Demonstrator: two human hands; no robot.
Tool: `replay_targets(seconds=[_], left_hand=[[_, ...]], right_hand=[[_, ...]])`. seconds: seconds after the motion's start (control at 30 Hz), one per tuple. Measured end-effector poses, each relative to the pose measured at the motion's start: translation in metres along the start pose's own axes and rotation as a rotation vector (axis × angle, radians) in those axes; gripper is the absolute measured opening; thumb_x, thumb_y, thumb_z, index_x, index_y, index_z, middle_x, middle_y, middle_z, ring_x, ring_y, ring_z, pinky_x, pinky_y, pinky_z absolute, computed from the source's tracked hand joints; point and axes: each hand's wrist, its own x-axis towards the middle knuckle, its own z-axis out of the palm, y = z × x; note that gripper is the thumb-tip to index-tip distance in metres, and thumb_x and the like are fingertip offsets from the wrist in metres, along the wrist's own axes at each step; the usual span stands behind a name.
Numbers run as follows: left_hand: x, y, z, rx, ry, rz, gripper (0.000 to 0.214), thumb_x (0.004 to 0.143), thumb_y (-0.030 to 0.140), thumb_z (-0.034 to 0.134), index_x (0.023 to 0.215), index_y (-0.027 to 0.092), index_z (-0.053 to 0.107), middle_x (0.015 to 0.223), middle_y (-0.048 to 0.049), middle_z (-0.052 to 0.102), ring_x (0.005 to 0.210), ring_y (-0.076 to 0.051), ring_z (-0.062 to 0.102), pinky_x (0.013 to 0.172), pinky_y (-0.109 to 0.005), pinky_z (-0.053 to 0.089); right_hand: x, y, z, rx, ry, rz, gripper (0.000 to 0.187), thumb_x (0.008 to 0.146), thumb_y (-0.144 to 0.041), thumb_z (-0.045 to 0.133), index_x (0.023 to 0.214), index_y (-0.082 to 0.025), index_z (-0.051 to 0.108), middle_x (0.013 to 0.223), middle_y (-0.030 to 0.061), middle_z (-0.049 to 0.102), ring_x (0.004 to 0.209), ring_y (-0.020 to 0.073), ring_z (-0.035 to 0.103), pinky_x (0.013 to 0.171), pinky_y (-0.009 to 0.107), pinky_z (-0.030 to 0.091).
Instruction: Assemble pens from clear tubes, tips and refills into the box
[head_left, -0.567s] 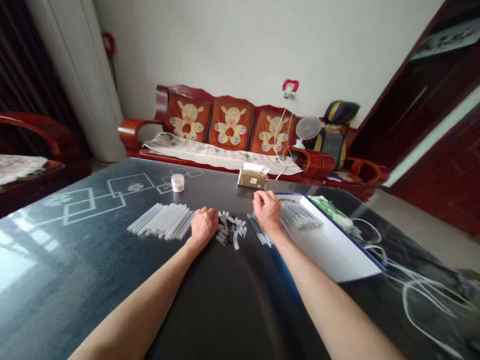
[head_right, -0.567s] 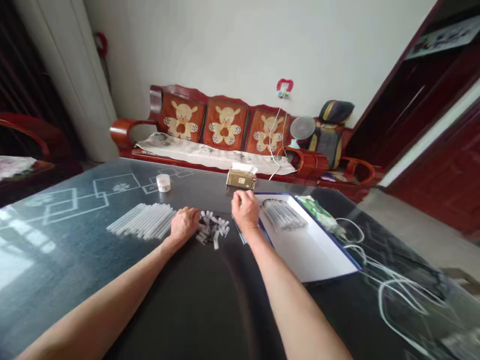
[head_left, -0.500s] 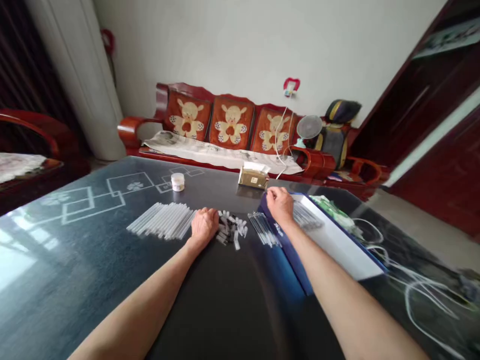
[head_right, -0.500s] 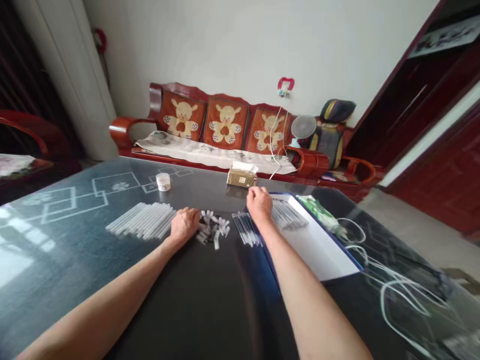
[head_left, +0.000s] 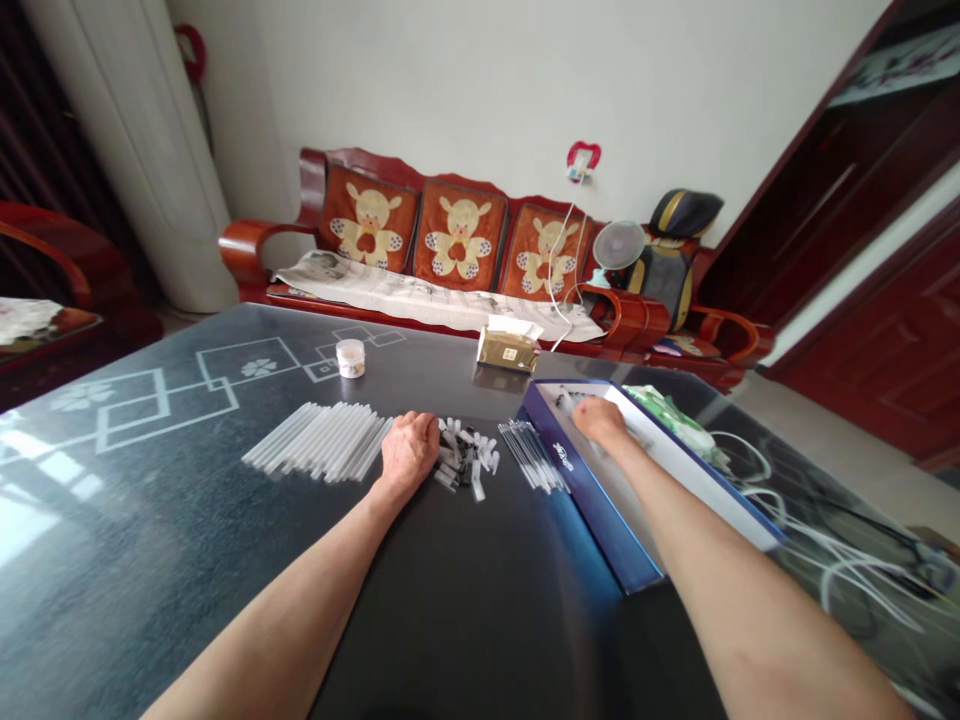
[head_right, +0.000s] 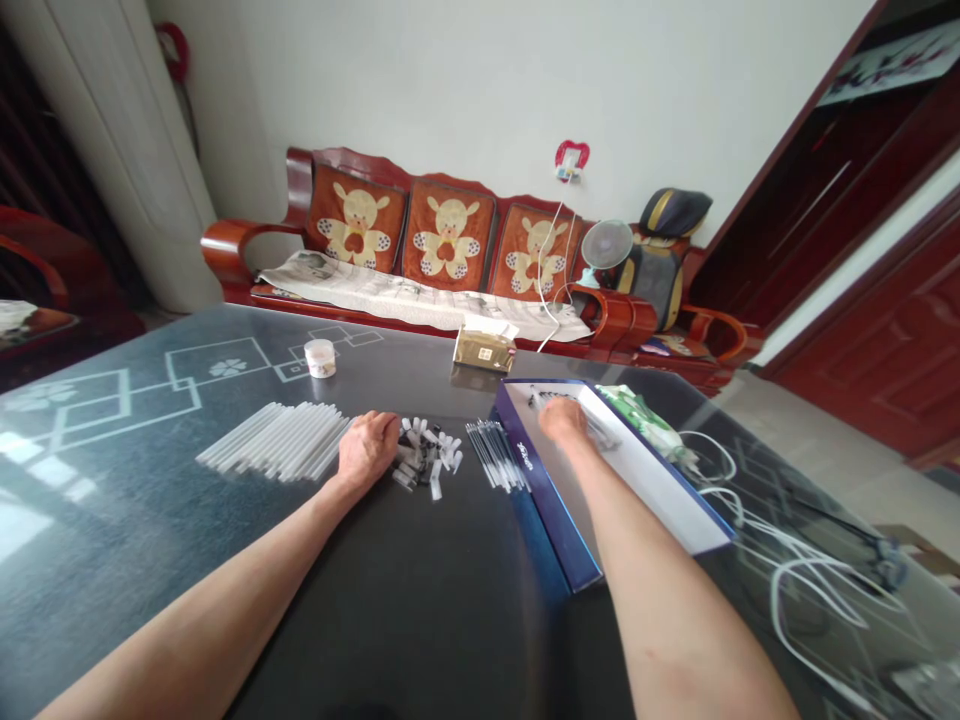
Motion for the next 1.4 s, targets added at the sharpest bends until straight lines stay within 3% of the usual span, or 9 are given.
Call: replay_targets(seconds=[0.1, 0.2, 0.37, 0.47, 0.57, 0.67, 0.83, 1.07, 1.4], left_hand=[[-0.001, 0.001, 0.001, -0.038, 0.075, 0.057, 0.026, 0.092, 0.029, 0.045, 0.086, 0.02, 0.068, 0.076, -0.0049, 0.063, 0.079, -0.018, 0.057, 0.07, -0.027, 0.041], [-0.003, 0.008, -0.004, -0.162, 0.144, 0.183, 0.027, 0.093, 0.031, 0.043, 0.091, 0.02, 0.067, 0.077, -0.0049, 0.064, 0.078, -0.017, 0.059, 0.072, -0.026, 0.044], [-0.011, 0.026, -0.014, -0.418, 0.048, 0.439, 0.036, 0.094, 0.041, 0.043, 0.116, 0.016, 0.057, 0.08, -0.0041, 0.066, 0.071, -0.013, 0.062, 0.072, -0.025, 0.051], [-0.014, 0.029, -0.011, -0.405, -0.016, 0.521, 0.043, 0.092, 0.044, 0.047, 0.123, 0.015, 0.052, 0.086, -0.0057, 0.067, 0.073, -0.015, 0.064, 0.072, -0.027, 0.053], [-0.012, 0.027, -0.005, -0.296, -0.03, 0.509, 0.035, 0.095, 0.034, 0.041, 0.122, 0.015, 0.052, 0.093, -0.0077, 0.067, 0.081, -0.016, 0.065, 0.072, -0.027, 0.053], [-0.009, 0.026, -0.003, -0.17, -0.051, 0.495, 0.031, 0.096, 0.025, 0.036, 0.119, 0.016, 0.054, 0.091, -0.0068, 0.065, 0.083, -0.017, 0.063, 0.074, -0.028, 0.052], [-0.006, 0.024, -0.006, 0.009, -0.037, 0.468, 0.031, 0.094, 0.019, 0.036, 0.114, 0.018, 0.059, 0.09, -0.0064, 0.063, 0.082, -0.019, 0.057, 0.077, -0.033, 0.047], [-0.005, 0.025, -0.007, 0.141, 0.024, 0.439, 0.032, 0.093, 0.021, 0.039, 0.119, 0.02, 0.058, 0.089, -0.0077, 0.063, 0.081, -0.021, 0.054, 0.085, -0.04, 0.037], [-0.008, 0.028, -0.008, 0.119, 0.027, 0.433, 0.032, 0.095, 0.024, 0.037, 0.117, 0.023, 0.059, 0.084, -0.006, 0.061, 0.078, -0.02, 0.052, 0.079, -0.037, 0.034]], right_hand=[[0.001, -0.029, -0.026, 0.224, -0.067, 0.087, 0.009, 0.065, -0.023, 0.062, 0.06, -0.018, 0.067, 0.053, 0.0005, 0.06, 0.055, 0.0154, 0.055, 0.056, 0.026, 0.04], [-0.022, -0.067, -0.033, 0.659, -0.174, 0.091, 0.02, 0.07, -0.036, 0.061, 0.076, -0.018, 0.068, 0.061, -0.0015, 0.062, 0.053, 0.011, 0.052, 0.049, 0.022, 0.038], [-0.089, -0.116, 0.011, 1.131, -0.246, 0.201, 0.031, 0.062, -0.041, 0.072, 0.08, -0.017, 0.064, 0.065, -0.002, 0.062, 0.053, 0.0094, 0.053, 0.047, 0.02, 0.042], [-0.119, -0.129, 0.042, 1.283, -0.214, 0.284, 0.033, 0.062, -0.04, 0.074, 0.083, -0.018, 0.064, 0.069, -0.0012, 0.065, 0.057, 0.0107, 0.058, 0.051, 0.022, 0.046], [-0.132, -0.131, 0.058, 1.415, -0.228, 0.296, 0.033, 0.062, -0.038, 0.076, 0.083, -0.018, 0.062, 0.073, -0.0009, 0.067, 0.062, 0.0123, 0.062, 0.056, 0.023, 0.05], [-0.131, -0.126, 0.059, 1.467, -0.226, 0.313, 0.037, 0.063, -0.039, 0.077, 0.089, -0.018, 0.061, 0.077, 0.001, 0.07, 0.066, 0.0145, 0.066, 0.058, 0.024, 0.051], [-0.12, -0.115, 0.052, 1.491, -0.063, 0.376, 0.044, 0.068, -0.047, 0.073, 0.099, -0.018, 0.061, 0.083, 0.0051, 0.074, 0.069, 0.0153, 0.069, 0.058, 0.024, 0.053], [-0.12, -0.114, 0.059, 1.563, -0.193, 0.49, 0.039, 0.06, -0.045, 0.08, 0.081, -0.02, 0.059, 0.085, 0.0062, 0.074, 0.075, 0.0182, 0.07, 0.063, 0.028, 0.056], [-0.127, -0.118, 0.072, 1.111, -0.105, 0.188, 0.044, 0.07, -0.059, 0.067, 0.087, -0.018, 0.069, 0.075, 0.0039, 0.07, 0.066, 0.0175, 0.064, 0.055, 0.025, 0.048]])
